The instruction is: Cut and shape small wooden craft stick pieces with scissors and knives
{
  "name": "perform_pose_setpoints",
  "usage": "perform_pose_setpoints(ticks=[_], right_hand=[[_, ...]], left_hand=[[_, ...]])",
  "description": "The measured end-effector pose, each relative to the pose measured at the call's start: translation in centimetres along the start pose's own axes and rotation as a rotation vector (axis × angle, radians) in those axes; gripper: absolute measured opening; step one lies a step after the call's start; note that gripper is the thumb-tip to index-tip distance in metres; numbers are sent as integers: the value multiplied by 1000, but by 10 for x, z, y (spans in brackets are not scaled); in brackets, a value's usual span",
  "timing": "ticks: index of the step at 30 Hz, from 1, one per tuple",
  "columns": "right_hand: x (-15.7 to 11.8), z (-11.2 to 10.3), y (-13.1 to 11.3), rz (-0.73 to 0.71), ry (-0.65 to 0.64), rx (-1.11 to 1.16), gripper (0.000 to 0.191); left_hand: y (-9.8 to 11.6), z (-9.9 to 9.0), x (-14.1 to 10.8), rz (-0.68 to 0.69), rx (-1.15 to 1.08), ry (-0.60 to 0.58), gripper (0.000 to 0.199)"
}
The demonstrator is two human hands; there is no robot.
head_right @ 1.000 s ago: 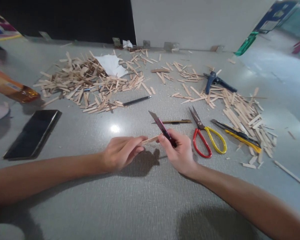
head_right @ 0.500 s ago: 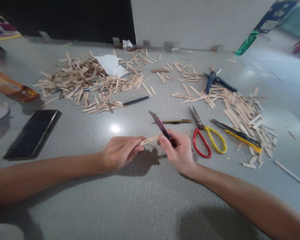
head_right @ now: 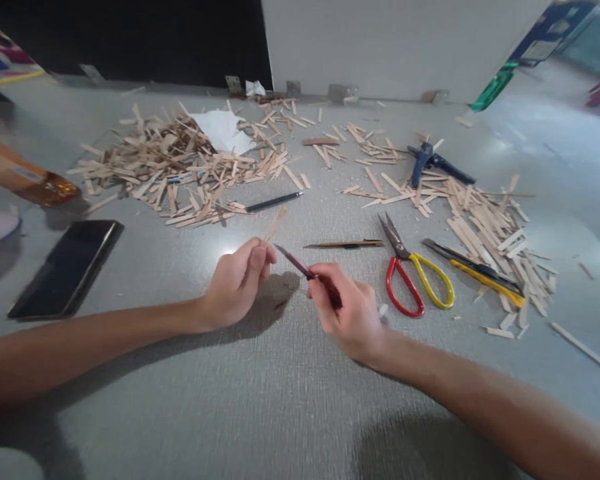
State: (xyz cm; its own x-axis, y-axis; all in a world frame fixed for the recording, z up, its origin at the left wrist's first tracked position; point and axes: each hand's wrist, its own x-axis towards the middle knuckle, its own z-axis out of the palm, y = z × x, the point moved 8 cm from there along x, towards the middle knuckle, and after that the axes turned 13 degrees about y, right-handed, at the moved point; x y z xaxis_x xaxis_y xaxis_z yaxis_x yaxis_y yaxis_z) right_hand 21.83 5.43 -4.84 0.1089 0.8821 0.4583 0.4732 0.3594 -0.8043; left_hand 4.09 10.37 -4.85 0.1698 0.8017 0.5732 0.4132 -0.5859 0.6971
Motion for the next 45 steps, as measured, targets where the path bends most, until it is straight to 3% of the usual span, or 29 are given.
perform_pose_setpoints(ticks=[4,9,21,30,34,45], right_hand=[[-5,-2,-14,-198,20,-91,32],[-5,-2,-17,-289,25,-113,46],[-8,2,-14,-367,-14,-174,51],[-22,7,-24,-526,16,-452,44],[-18,7,-24,-438,19,-358,42],[-6,6,-9,-3,-20,-71,38]], left_hand=[[-2,2,-1,2,-1,-19,52],[-4,4,-3,-1,10,-46,53],[-6,10,-4,11,48,-105,51],[-7,13,-6,24,155,-90,59],[-9,13,-7,14,192,-85,64],[-11,13,-7,-22,199,-106,66]])
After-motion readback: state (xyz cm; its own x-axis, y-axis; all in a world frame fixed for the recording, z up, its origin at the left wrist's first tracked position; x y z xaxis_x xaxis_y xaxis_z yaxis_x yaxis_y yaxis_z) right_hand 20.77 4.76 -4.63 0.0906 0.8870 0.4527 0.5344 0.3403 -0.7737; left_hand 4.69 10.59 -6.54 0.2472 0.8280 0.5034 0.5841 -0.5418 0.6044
